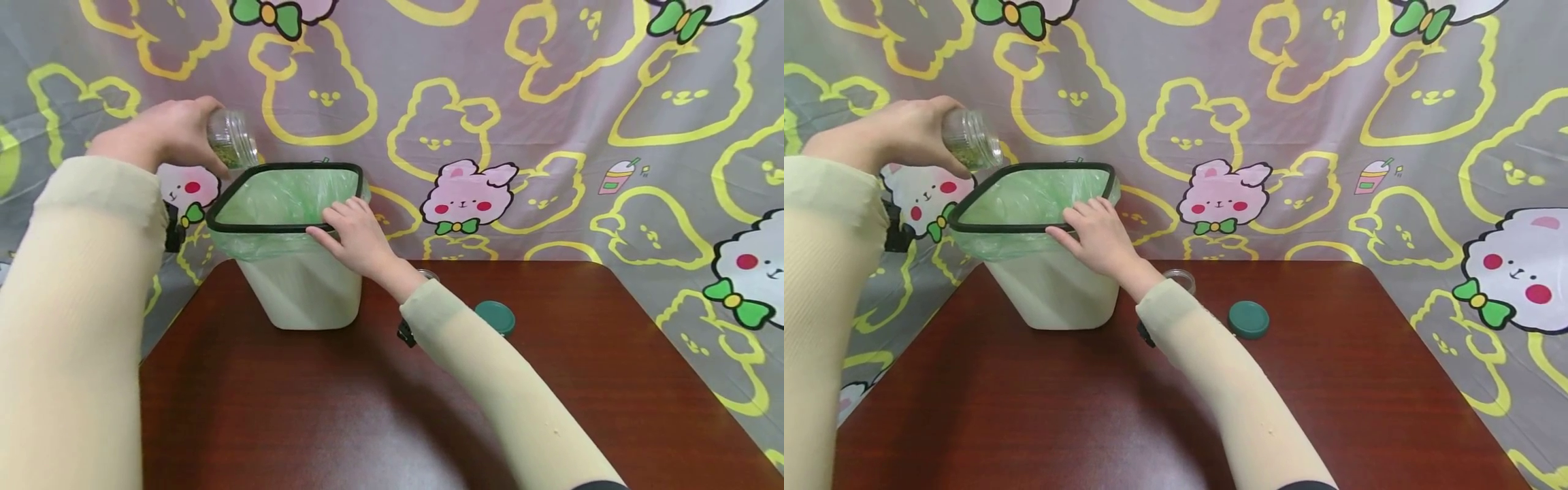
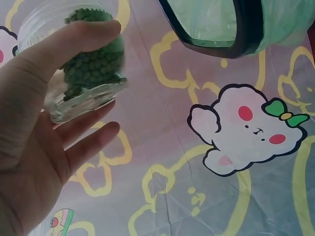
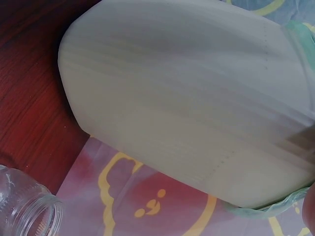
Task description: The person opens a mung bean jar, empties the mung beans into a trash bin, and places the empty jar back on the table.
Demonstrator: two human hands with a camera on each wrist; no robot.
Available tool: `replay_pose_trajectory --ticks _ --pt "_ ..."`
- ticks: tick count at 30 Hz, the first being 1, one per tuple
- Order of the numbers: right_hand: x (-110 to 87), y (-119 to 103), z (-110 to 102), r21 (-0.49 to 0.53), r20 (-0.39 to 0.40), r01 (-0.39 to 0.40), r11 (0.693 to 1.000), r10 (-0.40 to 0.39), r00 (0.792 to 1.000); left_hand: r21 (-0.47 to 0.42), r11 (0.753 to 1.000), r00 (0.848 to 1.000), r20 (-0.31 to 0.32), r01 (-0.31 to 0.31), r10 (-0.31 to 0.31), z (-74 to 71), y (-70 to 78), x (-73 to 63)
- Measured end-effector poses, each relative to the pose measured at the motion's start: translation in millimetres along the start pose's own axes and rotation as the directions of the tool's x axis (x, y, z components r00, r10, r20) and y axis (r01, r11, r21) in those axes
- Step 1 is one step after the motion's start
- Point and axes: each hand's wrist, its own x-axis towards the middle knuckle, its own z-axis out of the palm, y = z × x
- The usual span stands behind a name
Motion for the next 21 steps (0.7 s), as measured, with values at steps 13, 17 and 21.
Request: replay_pose_trajectory --ticks 13,17,21 --pt "-1.0 -4.0 2.1 0.004 0.008 0.008 1.0 -0.008 1.0 -0.012 1.0 0.998 0.064 0.015 -0.014 5.1 -0.7 -2.8" --pt "-1.5 -3.6 0.8 0.002 -0.003 0.001 1.0 -0.001 1.0 -0.022 1.0 0.998 0.06 0.002 -0.001 4.7 -0.1 -1.0" --pt "-0.9 -2.6 -0.1 0.003 -0.011 0.001 1.0 -0.001 1.0 -0.018 1.0 0.998 0.055 -0.001 0.002 3.6 -0.2 0.3"
